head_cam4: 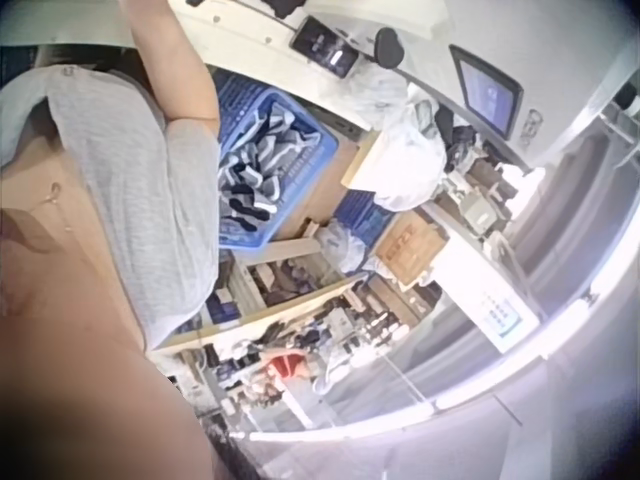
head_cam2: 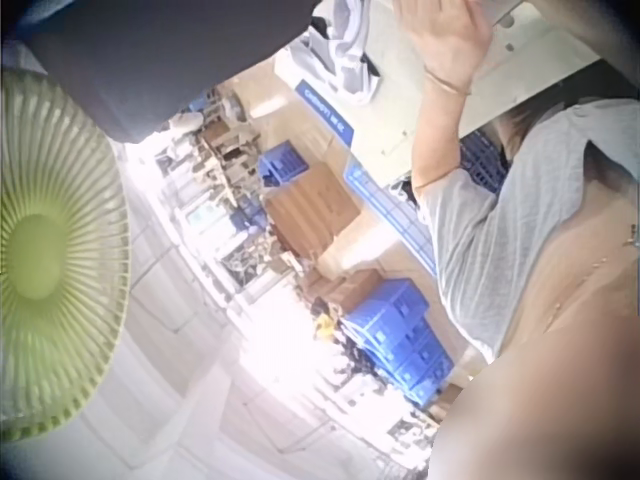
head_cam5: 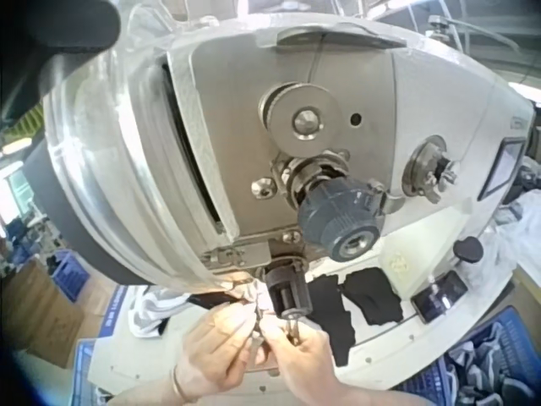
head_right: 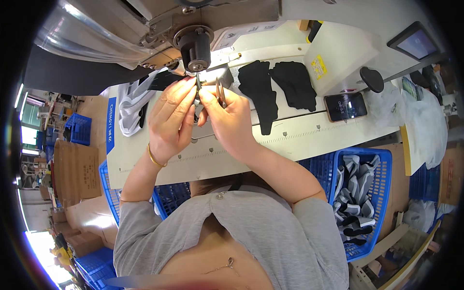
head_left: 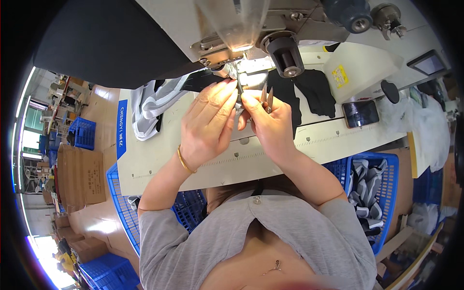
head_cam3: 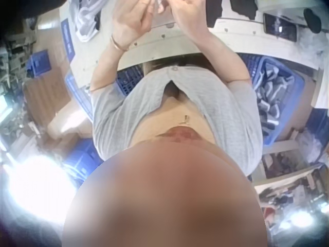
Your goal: Sewing together shoe upper components using an industrial sewing machine.
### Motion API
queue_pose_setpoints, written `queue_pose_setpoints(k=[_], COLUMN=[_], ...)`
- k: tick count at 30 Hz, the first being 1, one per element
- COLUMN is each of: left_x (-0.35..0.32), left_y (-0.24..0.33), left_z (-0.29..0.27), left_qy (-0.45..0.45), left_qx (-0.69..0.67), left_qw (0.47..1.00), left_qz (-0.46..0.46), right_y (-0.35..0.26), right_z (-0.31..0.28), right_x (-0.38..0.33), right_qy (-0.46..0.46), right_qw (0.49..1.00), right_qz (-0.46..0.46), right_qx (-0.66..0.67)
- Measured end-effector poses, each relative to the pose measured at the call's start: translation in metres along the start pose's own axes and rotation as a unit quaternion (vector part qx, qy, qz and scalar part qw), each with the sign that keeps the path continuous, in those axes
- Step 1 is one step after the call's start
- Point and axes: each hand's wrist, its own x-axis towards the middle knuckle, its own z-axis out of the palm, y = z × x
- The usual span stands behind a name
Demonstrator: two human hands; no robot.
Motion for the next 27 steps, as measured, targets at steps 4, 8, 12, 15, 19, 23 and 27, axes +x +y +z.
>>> queue_pose_setpoints(k=[4, 8, 12, 15, 19, 23, 27], left_x=[0.004, 0.009, 0.017, 0.020, 0.016, 0.015, 0.016], left_y=[-0.006, -0.009, -0.006, -0.007, -0.012, -0.004, -0.003], left_z=[0.000, 0.001, 0.002, 0.003, 0.009, 0.011, 0.013], left_qy=[0.026, 0.041, 0.046, 0.053, 0.082, 0.085, 0.107], left_qx=[-0.009, -0.003, 0.057, 0.091, 0.094, 0.074, 0.068], left_qw=[1.000, 0.999, 0.997, 0.991, 0.987, 0.992, 0.990], left_qz=[0.010, 0.014, 0.037, 0.080, 0.106, 0.064, 0.053], right_y=[-0.001, 0.010, 0.013, 0.011, 0.014, 0.014, 0.013], right_z=[0.003, -0.001, 0.002, 0.002, 0.002, 0.004, 0.005], right_x=[0.000, 0.002, 0.004, 0.004, 0.004, 0.003, 0.001], right_qy=[-0.011, -0.035, -0.014, -0.009, -0.009, -0.006, -0.003], right_qw=[1.000, 0.999, 0.999, 0.999, 0.999, 0.998, 0.998], right_qz=[-0.005, -0.031, -0.047, -0.046, -0.048, -0.055, -0.053], right_qx=[0.014, 0.019, 0.012, -0.002, 0.004, 0.005, 0.015])
